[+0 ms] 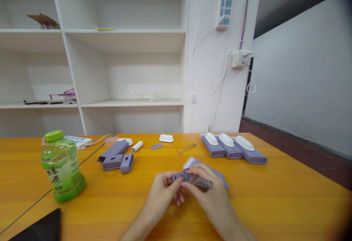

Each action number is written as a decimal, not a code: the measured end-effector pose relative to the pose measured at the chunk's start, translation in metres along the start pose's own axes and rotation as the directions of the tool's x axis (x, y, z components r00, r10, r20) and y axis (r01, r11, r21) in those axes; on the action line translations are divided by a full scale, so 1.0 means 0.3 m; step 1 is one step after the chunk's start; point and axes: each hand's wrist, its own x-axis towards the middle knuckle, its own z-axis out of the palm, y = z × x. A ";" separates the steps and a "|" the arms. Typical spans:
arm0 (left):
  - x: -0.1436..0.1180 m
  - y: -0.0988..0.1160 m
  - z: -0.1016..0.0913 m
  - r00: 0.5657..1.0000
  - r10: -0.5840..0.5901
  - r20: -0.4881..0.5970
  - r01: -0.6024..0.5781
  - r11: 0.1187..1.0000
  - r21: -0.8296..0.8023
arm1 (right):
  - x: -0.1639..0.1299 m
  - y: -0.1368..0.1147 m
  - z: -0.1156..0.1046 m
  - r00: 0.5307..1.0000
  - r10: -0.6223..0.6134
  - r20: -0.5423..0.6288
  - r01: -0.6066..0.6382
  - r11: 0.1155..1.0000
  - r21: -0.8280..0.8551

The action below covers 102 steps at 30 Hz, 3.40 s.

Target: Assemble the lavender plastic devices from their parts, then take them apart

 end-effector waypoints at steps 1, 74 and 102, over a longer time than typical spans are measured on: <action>-0.001 0.002 0.001 1.000 -0.002 0.000 0.002 1.000 0.001 | 0.000 0.002 0.002 1.000 0.011 -0.005 -0.011 1.000 0.007; -0.042 0.011 0.031 0.987 0.067 0.147 -0.053 0.994 -0.097 | -0.030 -0.036 -0.048 0.978 -0.121 0.172 0.126 0.992 -0.023; -0.046 0.032 -0.005 0.996 0.032 0.083 -0.006 0.957 -0.289 | -0.039 0.023 -0.042 0.915 -0.330 0.230 0.345 0.938 -0.026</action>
